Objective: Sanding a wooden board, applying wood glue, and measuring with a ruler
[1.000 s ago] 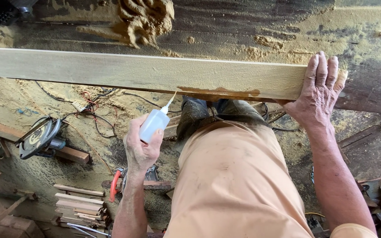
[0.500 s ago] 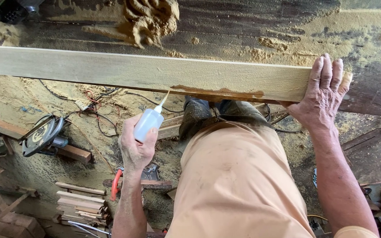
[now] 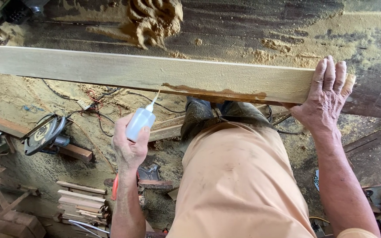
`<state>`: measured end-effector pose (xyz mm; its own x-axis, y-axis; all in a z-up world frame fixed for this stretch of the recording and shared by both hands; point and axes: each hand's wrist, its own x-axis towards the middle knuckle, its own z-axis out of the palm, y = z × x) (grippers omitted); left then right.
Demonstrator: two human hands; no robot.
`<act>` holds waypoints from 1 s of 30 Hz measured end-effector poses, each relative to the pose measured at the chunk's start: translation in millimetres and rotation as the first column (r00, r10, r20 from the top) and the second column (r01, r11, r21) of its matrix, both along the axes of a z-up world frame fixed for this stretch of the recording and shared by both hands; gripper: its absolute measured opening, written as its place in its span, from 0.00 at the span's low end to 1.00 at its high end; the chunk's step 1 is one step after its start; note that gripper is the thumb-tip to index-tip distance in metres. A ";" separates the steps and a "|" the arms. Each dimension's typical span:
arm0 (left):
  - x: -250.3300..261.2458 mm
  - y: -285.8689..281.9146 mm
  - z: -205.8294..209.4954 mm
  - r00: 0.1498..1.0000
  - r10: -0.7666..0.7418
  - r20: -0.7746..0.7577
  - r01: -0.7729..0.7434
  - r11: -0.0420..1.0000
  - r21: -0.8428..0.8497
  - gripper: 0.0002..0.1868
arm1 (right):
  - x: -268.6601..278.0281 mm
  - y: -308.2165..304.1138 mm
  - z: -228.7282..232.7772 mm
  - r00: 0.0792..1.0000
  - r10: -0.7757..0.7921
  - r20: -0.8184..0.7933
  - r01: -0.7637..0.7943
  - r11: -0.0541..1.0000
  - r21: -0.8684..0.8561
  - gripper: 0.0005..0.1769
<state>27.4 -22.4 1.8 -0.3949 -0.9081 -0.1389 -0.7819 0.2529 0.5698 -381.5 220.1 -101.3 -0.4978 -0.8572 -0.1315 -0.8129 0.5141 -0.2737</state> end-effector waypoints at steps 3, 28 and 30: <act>4.5 -3.5 -0.3 1.000 0.002 -0.028 -0.003 1.000 -0.007 0.22 | 0.1 -0.5 1.0 1.000 0.016 -0.010 -0.016 1.000 -0.020 0.71; 40.2 -39.3 -3.4 0.999 0.039 0.018 -0.036 0.993 -0.111 0.22 | 0.6 -0.1 -1.3 0.999 0.006 -0.034 -0.006 1.000 -0.013 0.73; 41.5 -42.8 -3.5 0.998 0.054 0.034 -0.049 0.991 -0.125 0.23 | 0.5 -0.1 -0.7 0.999 0.008 -0.042 -0.009 1.000 -0.020 0.73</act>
